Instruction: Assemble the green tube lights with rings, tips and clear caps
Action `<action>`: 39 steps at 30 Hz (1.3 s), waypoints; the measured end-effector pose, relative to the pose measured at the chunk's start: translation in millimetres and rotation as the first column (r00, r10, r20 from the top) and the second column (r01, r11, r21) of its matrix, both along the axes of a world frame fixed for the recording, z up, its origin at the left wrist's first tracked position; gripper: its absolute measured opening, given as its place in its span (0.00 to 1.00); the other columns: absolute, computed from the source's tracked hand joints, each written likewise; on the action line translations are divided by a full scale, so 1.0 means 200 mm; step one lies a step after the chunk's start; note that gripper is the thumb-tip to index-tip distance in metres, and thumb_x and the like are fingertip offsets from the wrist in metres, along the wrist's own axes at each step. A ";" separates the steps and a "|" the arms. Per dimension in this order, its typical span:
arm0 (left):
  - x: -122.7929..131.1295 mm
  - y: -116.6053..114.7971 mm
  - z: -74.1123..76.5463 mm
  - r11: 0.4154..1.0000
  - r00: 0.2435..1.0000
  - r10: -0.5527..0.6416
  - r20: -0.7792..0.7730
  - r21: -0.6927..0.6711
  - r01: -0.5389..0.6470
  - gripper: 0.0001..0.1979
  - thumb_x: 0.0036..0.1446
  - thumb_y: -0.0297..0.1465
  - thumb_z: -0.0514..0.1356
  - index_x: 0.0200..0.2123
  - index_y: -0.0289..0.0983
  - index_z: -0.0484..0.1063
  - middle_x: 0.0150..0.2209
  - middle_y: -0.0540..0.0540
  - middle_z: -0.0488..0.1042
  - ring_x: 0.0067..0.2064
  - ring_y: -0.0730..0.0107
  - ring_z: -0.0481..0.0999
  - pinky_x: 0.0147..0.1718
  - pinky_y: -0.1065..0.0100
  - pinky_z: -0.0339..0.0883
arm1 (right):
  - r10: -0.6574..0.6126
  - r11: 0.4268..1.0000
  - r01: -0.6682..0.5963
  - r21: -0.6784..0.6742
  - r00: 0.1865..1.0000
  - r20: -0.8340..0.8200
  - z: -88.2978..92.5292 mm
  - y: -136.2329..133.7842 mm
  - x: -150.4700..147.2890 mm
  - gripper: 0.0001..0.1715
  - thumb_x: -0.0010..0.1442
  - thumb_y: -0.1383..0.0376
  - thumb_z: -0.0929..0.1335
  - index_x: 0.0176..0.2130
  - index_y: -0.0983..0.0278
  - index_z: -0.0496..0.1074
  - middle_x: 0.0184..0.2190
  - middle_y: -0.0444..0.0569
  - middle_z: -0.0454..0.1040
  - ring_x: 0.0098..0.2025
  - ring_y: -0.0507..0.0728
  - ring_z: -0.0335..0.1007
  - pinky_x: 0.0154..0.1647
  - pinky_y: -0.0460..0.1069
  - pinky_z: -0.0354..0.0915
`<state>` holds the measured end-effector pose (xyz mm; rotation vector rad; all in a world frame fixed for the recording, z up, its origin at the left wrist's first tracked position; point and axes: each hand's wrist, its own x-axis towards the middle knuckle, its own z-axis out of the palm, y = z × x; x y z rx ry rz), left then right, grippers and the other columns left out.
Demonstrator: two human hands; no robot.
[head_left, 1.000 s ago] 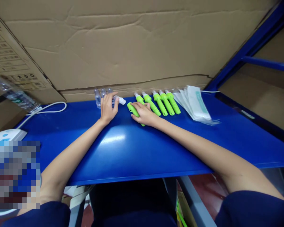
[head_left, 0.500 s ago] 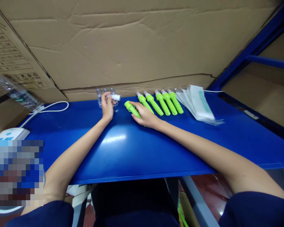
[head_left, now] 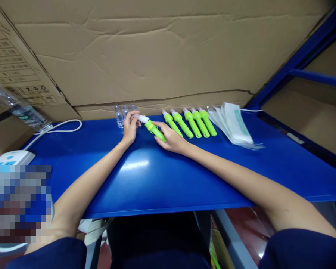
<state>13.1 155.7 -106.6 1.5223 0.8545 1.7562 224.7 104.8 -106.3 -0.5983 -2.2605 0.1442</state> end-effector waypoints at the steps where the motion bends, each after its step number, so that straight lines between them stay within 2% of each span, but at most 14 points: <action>1: 0.00 0.00 0.00 1.000 1.000 0.001 -0.001 -0.010 -0.001 0.19 0.58 0.47 0.63 0.41 0.38 0.70 0.24 0.53 0.68 0.23 0.75 0.68 0.22 0.73 0.55 | -0.002 1.000 0.002 0.009 1.000 0.001 0.00 0.00 0.00 0.32 0.65 0.67 0.63 0.66 0.68 0.56 0.60 0.64 0.65 0.62 0.67 0.66 0.60 0.63 0.69; 7: 0.00 -0.01 0.01 0.998 1.000 0.023 -0.018 -0.062 -0.024 0.13 0.60 0.42 0.61 0.39 0.38 0.71 0.25 0.53 0.68 0.23 0.77 0.67 0.22 0.73 0.56 | -0.001 1.000 0.001 0.009 1.000 0.007 0.00 -0.01 0.00 0.32 0.65 0.67 0.63 0.66 0.68 0.55 0.61 0.64 0.65 0.62 0.67 0.66 0.60 0.63 0.69; 18: 0.00 -0.02 0.02 0.999 0.999 0.007 -0.047 -0.044 -0.009 0.13 0.59 0.42 0.61 0.40 0.39 0.72 0.23 0.53 0.66 0.23 0.75 0.65 0.24 0.72 0.59 | -0.002 1.000 0.002 0.010 1.000 0.013 -0.01 0.00 0.00 0.32 0.66 0.66 0.63 0.66 0.66 0.54 0.61 0.64 0.64 0.63 0.67 0.65 0.62 0.64 0.67; 24: 0.02 -0.06 0.03 0.998 0.982 -0.064 -0.176 0.008 0.066 0.17 0.60 0.46 0.61 0.44 0.40 0.73 0.29 0.52 0.70 0.26 0.75 0.67 0.27 0.72 0.62 | 0.012 1.000 -0.012 -0.001 1.000 0.014 -0.01 0.01 0.00 0.33 0.65 0.66 0.63 0.66 0.65 0.54 0.61 0.63 0.64 0.63 0.67 0.64 0.63 0.64 0.65; 28: 0.02 -0.07 0.04 0.997 0.982 -0.067 -0.175 0.012 0.071 0.18 0.60 0.48 0.61 0.44 0.40 0.73 0.28 0.51 0.70 0.26 0.75 0.67 0.28 0.72 0.63 | 0.012 1.000 -0.012 -0.025 1.000 0.010 -0.01 0.00 0.00 0.33 0.65 0.66 0.63 0.67 0.65 0.55 0.61 0.62 0.64 0.64 0.68 0.64 0.64 0.65 0.65; 33: 0.02 -0.07 0.04 0.997 0.981 -0.076 -0.179 -0.002 0.077 0.22 0.58 0.51 0.62 0.46 0.41 0.74 0.29 0.50 0.71 0.26 0.74 0.68 0.28 0.71 0.63 | -0.055 0.997 0.056 -0.047 0.998 0.028 0.00 -0.02 0.00 0.33 0.65 0.65 0.63 0.67 0.64 0.56 0.62 0.61 0.64 0.64 0.68 0.64 0.64 0.65 0.65; 39: 0.02 -0.08 0.04 0.987 0.968 -0.161 -0.192 -0.046 0.155 0.30 0.55 0.54 0.65 0.54 0.42 0.72 0.25 0.53 0.69 0.26 0.73 0.71 0.30 0.70 0.66 | -0.124 0.990 0.126 -0.065 0.992 0.037 0.01 -0.03 0.00 0.33 0.64 0.65 0.64 0.66 0.65 0.57 0.63 0.61 0.65 0.63 0.70 0.64 0.63 0.66 0.66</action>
